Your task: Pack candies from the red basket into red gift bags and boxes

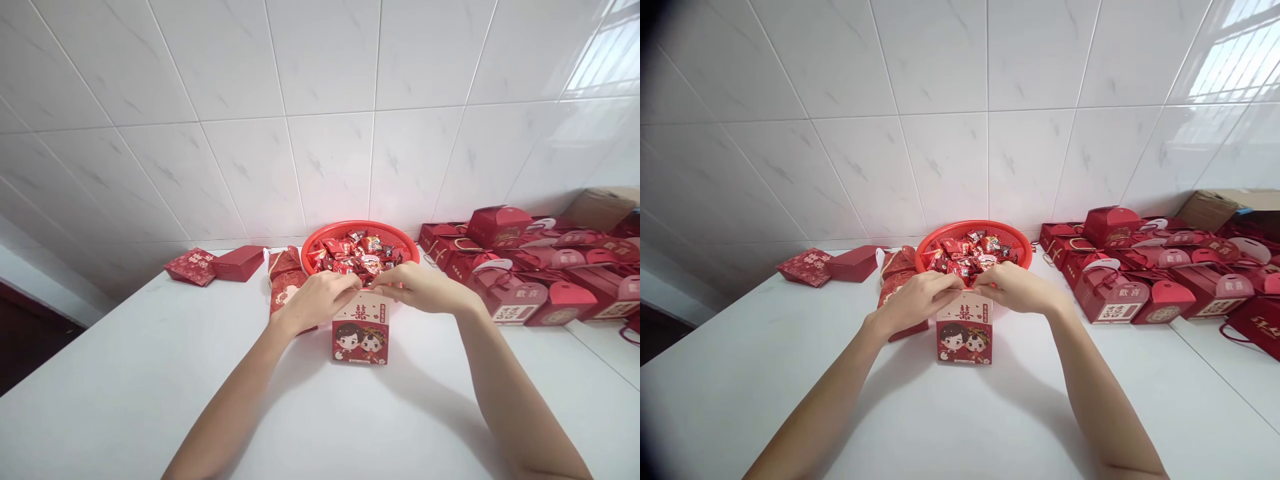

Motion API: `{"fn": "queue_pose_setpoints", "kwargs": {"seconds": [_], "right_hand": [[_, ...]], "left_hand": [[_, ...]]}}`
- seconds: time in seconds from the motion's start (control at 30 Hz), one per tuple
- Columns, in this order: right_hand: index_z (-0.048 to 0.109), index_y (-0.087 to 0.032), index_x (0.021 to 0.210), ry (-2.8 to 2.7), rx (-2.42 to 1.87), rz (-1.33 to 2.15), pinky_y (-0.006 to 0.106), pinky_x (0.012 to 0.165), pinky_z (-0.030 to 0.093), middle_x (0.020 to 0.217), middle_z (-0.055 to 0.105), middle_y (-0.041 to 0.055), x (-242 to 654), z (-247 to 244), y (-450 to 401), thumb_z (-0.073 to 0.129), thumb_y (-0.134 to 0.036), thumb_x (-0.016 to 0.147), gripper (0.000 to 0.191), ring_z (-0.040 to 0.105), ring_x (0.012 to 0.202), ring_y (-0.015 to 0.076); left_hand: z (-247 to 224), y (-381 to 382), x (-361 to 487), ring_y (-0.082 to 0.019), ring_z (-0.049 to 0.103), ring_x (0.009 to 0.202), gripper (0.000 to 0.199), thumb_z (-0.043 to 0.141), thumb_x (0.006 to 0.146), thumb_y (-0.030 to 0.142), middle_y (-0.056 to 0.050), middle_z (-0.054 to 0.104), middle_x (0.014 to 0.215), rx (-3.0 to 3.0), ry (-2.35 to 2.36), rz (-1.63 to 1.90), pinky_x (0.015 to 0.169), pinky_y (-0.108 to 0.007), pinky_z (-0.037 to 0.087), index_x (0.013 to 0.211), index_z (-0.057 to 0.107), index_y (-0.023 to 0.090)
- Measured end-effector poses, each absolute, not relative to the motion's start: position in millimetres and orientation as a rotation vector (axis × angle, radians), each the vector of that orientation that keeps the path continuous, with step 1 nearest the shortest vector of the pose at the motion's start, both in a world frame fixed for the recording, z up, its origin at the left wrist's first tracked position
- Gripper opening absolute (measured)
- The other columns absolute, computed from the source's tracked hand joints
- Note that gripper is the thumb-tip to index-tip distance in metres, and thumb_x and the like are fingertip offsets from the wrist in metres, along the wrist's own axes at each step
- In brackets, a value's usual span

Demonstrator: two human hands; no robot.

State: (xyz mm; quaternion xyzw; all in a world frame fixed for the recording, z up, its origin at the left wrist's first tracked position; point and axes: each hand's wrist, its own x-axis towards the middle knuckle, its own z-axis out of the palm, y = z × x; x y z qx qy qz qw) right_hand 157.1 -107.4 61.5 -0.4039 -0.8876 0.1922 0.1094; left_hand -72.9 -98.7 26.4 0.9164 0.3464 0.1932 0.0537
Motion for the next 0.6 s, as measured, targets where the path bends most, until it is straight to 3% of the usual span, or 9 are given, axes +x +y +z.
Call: {"fn": "queue_pose_setpoints", "kwargs": {"seconds": [0.13, 0.3, 0.43, 0.6], "right_hand": [[0.058, -0.017, 0.08, -2.656, -1.263, 0.623, 0.024, 0.054, 0.028, 0.068, 0.056, -0.0005, 150, 58, -108, 0.05, -0.015, 0.09, 0.013, 0.043, 0.058, 0.0107], [0.039, -0.02, 0.067, -2.684, -1.425, 0.593, 0.026, 0.051, 0.021, 0.06, 0.041, -0.0036, 137, 53, -108, 0.051, -0.008, 0.08, 0.021, 0.037, 0.056, 0.0103], [0.04, -0.02, 0.065, -2.645, -1.405, 0.638, 0.026, 0.05, 0.022, 0.059, 0.041, -0.0035, 137, 50, -104, 0.052, -0.01, 0.081, 0.022, 0.036, 0.055, 0.0105], [0.047, -0.018, 0.067, -2.592, -1.123, 0.801, 0.023, 0.053, 0.03, 0.064, 0.05, -0.002, 147, 40, -102, 0.048, -0.012, 0.086, 0.02, 0.043, 0.057, 0.0103]], "left_hand": [[28, -99, -74, -0.016, 0.063, 0.076, 0.01, 0.055, 0.087, 0.014, 0.001, 0.069, 0.083, 2.682, 1.027, 0.498, 0.07, -0.026, 0.044, 0.087, 0.063, 0.02], [32, -101, -78, -0.017, 0.066, 0.079, 0.016, 0.06, 0.084, 0.027, 0.0, 0.074, 0.088, 2.36, 1.053, 0.42, 0.067, -0.024, 0.046, 0.092, 0.072, 0.021], [31, -98, -80, -0.017, 0.067, 0.08, 0.027, 0.052, 0.087, 0.024, -0.001, 0.076, 0.09, 2.278, 0.998, 0.419, 0.07, -0.025, 0.048, 0.096, 0.077, 0.021], [33, -97, -80, -0.018, 0.068, 0.084, 0.026, 0.052, 0.087, 0.023, -0.002, 0.076, 0.094, 2.258, 0.97, 0.387, 0.074, -0.026, 0.049, 0.096, 0.076, 0.02]]}}
